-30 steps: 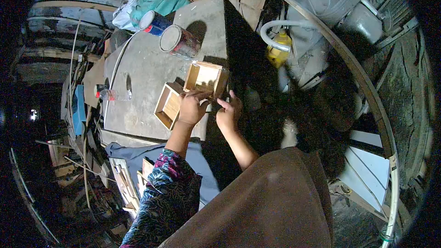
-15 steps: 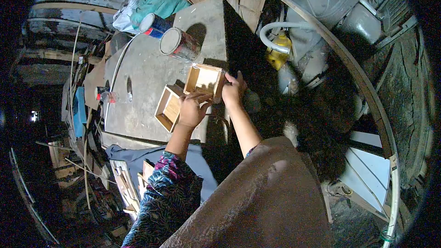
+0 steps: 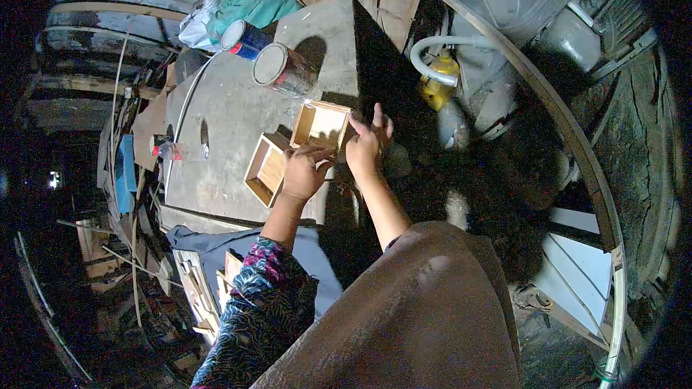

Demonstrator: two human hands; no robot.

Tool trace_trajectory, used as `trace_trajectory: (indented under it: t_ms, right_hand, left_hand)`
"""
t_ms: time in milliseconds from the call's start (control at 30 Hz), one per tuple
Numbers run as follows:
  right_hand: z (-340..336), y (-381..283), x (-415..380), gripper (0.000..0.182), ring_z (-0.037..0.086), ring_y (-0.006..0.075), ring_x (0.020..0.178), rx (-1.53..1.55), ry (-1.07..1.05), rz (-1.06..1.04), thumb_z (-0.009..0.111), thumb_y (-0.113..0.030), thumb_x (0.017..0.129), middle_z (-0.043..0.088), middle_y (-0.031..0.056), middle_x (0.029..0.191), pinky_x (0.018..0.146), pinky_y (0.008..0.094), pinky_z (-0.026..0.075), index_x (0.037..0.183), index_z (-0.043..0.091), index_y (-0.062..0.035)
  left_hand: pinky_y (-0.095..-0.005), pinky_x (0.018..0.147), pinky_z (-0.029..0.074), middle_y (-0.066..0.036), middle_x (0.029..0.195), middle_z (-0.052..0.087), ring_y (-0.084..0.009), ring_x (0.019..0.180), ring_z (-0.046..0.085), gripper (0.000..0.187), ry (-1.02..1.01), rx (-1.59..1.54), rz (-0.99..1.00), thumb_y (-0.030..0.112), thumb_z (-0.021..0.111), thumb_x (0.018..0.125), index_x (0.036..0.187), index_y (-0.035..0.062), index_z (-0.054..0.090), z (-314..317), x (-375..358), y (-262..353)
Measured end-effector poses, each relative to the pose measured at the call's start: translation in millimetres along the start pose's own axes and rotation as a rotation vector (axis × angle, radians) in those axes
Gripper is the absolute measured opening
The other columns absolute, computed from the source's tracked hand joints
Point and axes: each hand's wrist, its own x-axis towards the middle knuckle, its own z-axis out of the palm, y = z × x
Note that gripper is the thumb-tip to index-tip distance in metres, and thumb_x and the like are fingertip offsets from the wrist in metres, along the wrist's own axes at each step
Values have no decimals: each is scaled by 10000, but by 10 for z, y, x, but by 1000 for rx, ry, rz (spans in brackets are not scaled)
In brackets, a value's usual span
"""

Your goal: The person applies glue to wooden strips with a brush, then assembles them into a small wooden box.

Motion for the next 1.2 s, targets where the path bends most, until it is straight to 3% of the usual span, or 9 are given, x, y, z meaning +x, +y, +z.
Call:
trace_trajectory:
  t_ms: [167,233,567,667,767,900,1000,1100,1200]
  right_hand:
    - [81,100,21,413,297,357,1088,94,10,101,459,62,578,336,160,1252,944,415,218,889,637,-143]
    - [77,85,38,435,365,324,1070,-7,-3,46,439,70,595,399,135,1208,925,375,281,888,643,-178]
    - [-18,82,113,385,380,331,1040,74,103,-66,443,97,573,448,122,1154,900,380,301,775,645,-161]
    - [-11,-126,412,339,356,332,1055,129,-50,-212,499,71,585,430,123,1155,909,401,270,810,629,-147]
    - [97,-371,642,265,297,325,1117,-108,-400,-354,511,-35,662,385,125,1204,937,444,204,864,634,-155]
    - [371,-529,637,274,235,331,1171,-394,-530,-558,445,-135,728,335,147,1251,935,447,180,936,618,-176]
    - [410,-572,628,296,216,344,1177,-425,-551,-595,442,-111,722,320,160,1259,937,457,175,954,612,-180]
    - [438,-612,629,253,224,302,1180,-467,-603,-555,438,-155,777,288,119,1286,945,454,162,969,602,-171]
    - [501,-618,710,283,209,293,1192,-407,-723,-330,463,-139,752,300,110,1284,952,430,164,996,591,-204]
  left_hand:
    - [-409,799,288,39,922,594,-127,912,516,220,25,27,14,198,615,653,872,217,629,5,-11,1]
    - [-411,802,287,38,924,594,-127,914,516,226,23,29,10,197,615,653,877,219,628,10,-8,2]
    - [-410,810,295,11,929,595,-159,916,517,217,17,-7,-1,193,612,664,880,207,623,9,-9,-3]
    - [-403,819,300,6,969,577,-164,931,510,271,45,-13,-24,160,611,651,921,174,594,4,-46,4]
    - [-381,828,302,-4,1016,549,-177,962,486,293,135,-25,22,152,608,636,927,141,581,-16,-94,0]
    - [-378,832,296,-33,1003,546,-196,939,486,283,294,-92,-108,136,613,641,922,133,583,-26,-333,126]
    - [-373,821,292,-34,961,555,-195,915,492,260,363,-251,-149,107,604,651,909,133,591,-31,-576,198]
    - [-346,792,301,-30,919,573,-193,890,505,215,416,-319,-180,103,596,663,876,128,606,-70,-809,233]
    - [-373,846,272,-22,973,573,-197,917,501,207,369,-459,-264,100,586,693,897,131,603,-85,-1043,227]
